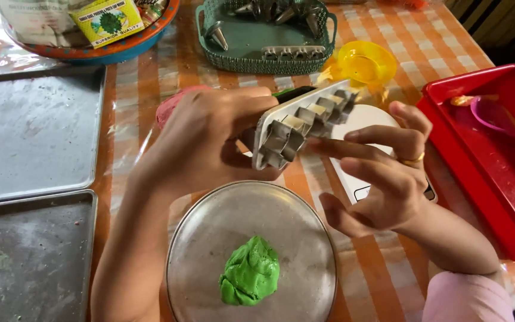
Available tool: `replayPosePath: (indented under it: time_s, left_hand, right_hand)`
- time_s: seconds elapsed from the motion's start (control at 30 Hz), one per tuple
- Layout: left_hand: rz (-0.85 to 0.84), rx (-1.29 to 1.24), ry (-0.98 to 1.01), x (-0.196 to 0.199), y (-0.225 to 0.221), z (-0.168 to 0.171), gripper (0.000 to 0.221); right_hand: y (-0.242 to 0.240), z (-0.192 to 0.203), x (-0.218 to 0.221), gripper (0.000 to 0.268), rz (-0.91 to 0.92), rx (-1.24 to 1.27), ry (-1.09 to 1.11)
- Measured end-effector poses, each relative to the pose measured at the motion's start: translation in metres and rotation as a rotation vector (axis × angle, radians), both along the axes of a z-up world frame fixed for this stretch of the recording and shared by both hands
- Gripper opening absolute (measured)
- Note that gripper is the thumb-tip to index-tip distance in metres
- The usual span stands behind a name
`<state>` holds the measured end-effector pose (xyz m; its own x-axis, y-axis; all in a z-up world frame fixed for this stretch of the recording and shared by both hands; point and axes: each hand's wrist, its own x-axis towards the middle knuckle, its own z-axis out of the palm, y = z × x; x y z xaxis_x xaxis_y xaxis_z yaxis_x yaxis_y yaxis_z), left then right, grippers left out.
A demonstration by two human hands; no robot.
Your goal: Weighing, kneading, and molding colored dough into star shapes on a production table.
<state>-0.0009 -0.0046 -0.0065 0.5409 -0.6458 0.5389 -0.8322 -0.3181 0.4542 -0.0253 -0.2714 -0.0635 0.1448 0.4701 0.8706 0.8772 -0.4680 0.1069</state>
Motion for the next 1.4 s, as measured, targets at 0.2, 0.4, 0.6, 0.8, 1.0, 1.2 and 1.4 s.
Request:
replayPosePath:
  time_s: [0.2, 0.4, 0.6, 0.8, 1.0, 1.2, 1.4]
  left_hand:
    - [0.007, -0.018, 0.12, -0.005, 0.013, 0.008, 0.033]
    - [0.04, 0.017, -0.038, -0.002, 0.008, 0.0, 0.041]
    - [0.075, 0.092, -0.137, -0.001, 0.009, 0.001, 0.045]
    - [0.228, 0.078, -0.281, 0.0, 0.03, 0.005, 0.046]
    - [0.307, 0.117, -0.308, 0.001, 0.034, 0.004, 0.064]
    - [0.355, 0.172, -0.204, 0.004, 0.035, 0.004, 0.059]
    - [0.457, 0.302, -0.079, 0.012, 0.017, -0.001, 0.029]
  right_hand:
    - [-0.018, 0.005, 0.018, 0.039, -0.113, -0.01, -0.243]
    - [-0.02, -0.004, 0.02, 0.034, -0.084, -0.065, -0.199]
    - [-0.031, 0.008, 0.045, 0.04, -0.06, -0.175, -0.431]
    - [-0.094, -0.01, 0.142, 0.017, -0.257, 0.06, 0.111]
    - [-0.139, -0.087, 0.243, 0.056, -0.761, -0.291, 1.013]
    - [-0.136, -0.066, 0.242, 0.063, -0.825, -0.307, 0.847]
    - [-0.067, 0.008, 0.141, 0.06, -0.002, 0.4, 0.877]
